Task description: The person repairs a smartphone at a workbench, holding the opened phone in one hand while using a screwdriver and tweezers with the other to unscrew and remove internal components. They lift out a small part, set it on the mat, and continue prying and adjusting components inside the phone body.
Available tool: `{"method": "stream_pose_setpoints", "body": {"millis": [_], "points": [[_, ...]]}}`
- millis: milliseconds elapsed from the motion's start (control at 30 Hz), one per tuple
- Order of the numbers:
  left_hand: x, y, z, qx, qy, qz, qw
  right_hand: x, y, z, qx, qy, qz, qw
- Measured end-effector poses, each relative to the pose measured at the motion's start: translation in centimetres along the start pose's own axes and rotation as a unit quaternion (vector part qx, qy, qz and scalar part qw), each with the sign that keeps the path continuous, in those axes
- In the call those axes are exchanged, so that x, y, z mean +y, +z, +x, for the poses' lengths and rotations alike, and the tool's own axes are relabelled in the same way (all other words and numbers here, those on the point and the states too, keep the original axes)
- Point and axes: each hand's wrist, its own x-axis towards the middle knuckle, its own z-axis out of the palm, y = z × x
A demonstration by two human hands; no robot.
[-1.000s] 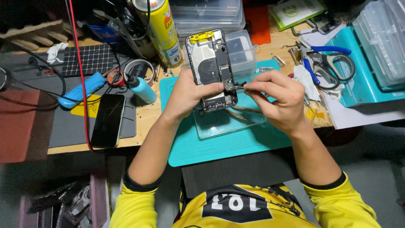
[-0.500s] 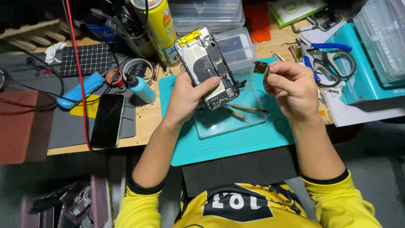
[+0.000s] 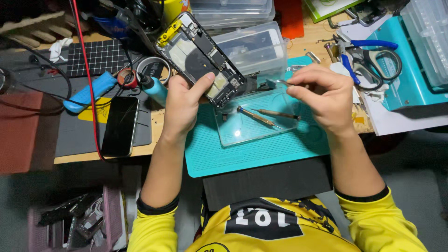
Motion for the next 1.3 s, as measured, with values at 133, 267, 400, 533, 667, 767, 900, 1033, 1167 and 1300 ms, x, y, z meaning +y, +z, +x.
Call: {"method": "stream_pose_setpoints", "body": {"millis": [133,267,400,533,667,767,900,1033,1167,1300], "points": [[0.2,-0.8,-0.1,0.011,0.025,-0.014,1.0,-1.8,2.2,0.6,-0.072,-0.067,-0.141,0.985],[0.7,-0.7,-0.6,0.016,0.004,-0.045,0.999,-2.6,3.9,1.0,-0.173,-0.123,-0.214,0.953],[1.3,-0.5,-1.0,0.019,-0.015,-0.029,0.999,-2.5,5.8,1.0,-0.188,-0.169,-0.274,0.928],[1.6,-0.3,-1.2,0.004,-0.007,-0.021,1.0,-1.9,7.1,0.9,-0.188,-0.193,-0.333,0.904],[1.5,-0.3,-1.5,-0.005,-0.008,-0.024,1.0,-0.8,8.1,0.6,-0.19,-0.226,-0.375,0.878],[1.3,-0.3,-1.5,0.0,-0.012,-0.019,1.0,-0.3,8.8,0.5,-0.199,-0.221,-0.402,0.866],[0.8,-0.3,-1.2,0.004,-0.007,-0.013,1.0,-0.8,8.5,0.7,-0.203,-0.201,-0.38,0.88],[0.1,-0.2,-1.0,-0.008,0.013,-0.016,1.0,-2.4,6.9,1.0,-0.184,-0.171,-0.362,0.898],[-0.4,0.2,-1.0,-0.025,0.031,-0.013,0.999,-4.1,4.9,1.0,-0.127,-0.144,-0.339,0.921],[-0.8,1.0,-1.0,-0.018,-0.024,-0.029,0.999,-5.2,3.1,1.0,-0.052,-0.131,-0.294,0.945]]}}
